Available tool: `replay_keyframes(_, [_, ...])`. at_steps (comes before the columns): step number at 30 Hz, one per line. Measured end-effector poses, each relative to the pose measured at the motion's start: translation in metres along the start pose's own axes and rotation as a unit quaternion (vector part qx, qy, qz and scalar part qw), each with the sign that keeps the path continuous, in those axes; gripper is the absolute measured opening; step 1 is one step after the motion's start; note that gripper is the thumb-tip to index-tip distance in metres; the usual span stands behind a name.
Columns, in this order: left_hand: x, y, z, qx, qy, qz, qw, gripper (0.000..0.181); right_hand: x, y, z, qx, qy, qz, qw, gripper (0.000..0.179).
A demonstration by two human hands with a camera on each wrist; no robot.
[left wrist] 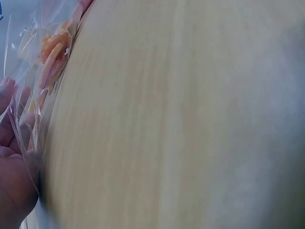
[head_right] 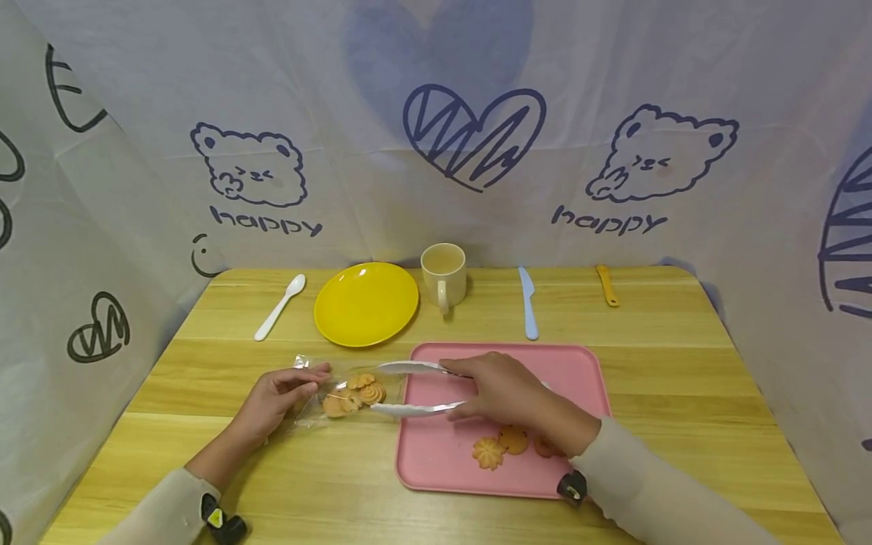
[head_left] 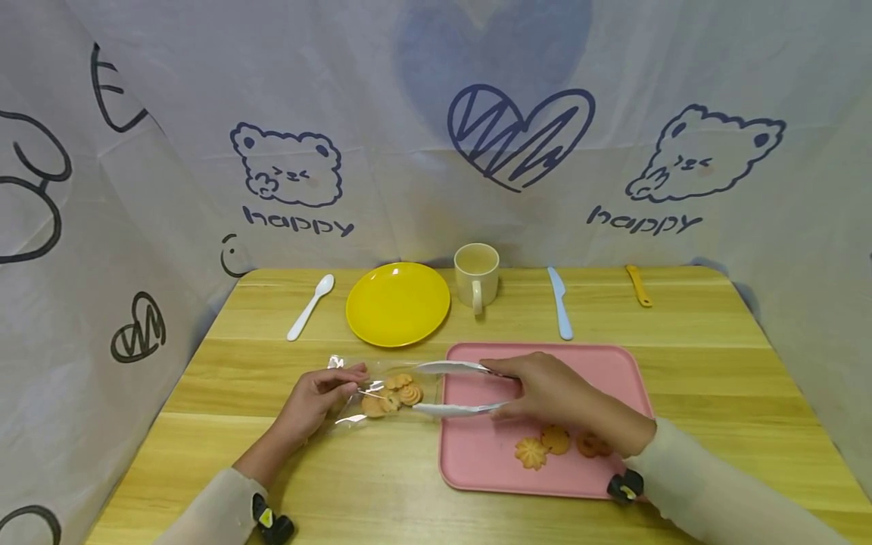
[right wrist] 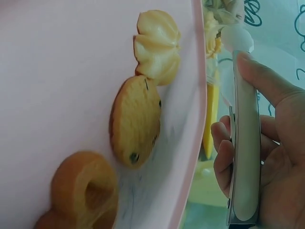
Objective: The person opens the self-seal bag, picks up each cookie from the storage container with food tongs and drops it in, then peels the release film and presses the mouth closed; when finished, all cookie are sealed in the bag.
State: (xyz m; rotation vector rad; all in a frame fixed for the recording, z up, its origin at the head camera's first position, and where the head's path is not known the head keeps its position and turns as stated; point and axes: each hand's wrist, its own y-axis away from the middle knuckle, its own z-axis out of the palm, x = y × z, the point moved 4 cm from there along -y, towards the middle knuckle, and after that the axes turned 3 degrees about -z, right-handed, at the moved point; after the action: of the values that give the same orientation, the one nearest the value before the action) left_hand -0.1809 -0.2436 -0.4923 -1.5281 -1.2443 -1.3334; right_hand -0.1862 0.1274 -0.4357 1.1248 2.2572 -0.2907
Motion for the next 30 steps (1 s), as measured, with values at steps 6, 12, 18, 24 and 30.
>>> replay_keyframes(6, [-0.002,-0.003,0.002,-0.003,0.0,0.008,1.0,0.024,0.007,0.018,-0.009,0.003,0.002,0.008,1.0,0.078])
replay_keyframes(12, [-0.005,-0.004,0.004,-0.007,-0.002,0.019,0.9998,0.024,0.014,0.038,-0.016,0.016,0.013,0.016,0.9997,0.077])
replay_keyframes(18, [-0.003,-0.004,0.006,-0.009,-0.003,0.017,0.9998,0.025,0.022,0.057,-0.021,0.035,0.016,0.015,0.9991,0.077])
replay_keyframes(24, [-0.004,-0.003,0.004,-0.006,-0.003,0.015,0.9999,0.026,0.029,0.069,-0.024,0.057,0.004,0.016,0.9983,0.076])
replay_keyframes(30, [-0.004,-0.001,0.001,-0.003,-0.001,0.018,0.9998,0.026,0.031,0.074,-0.026,0.067,-0.007,0.029,0.9973,0.076])
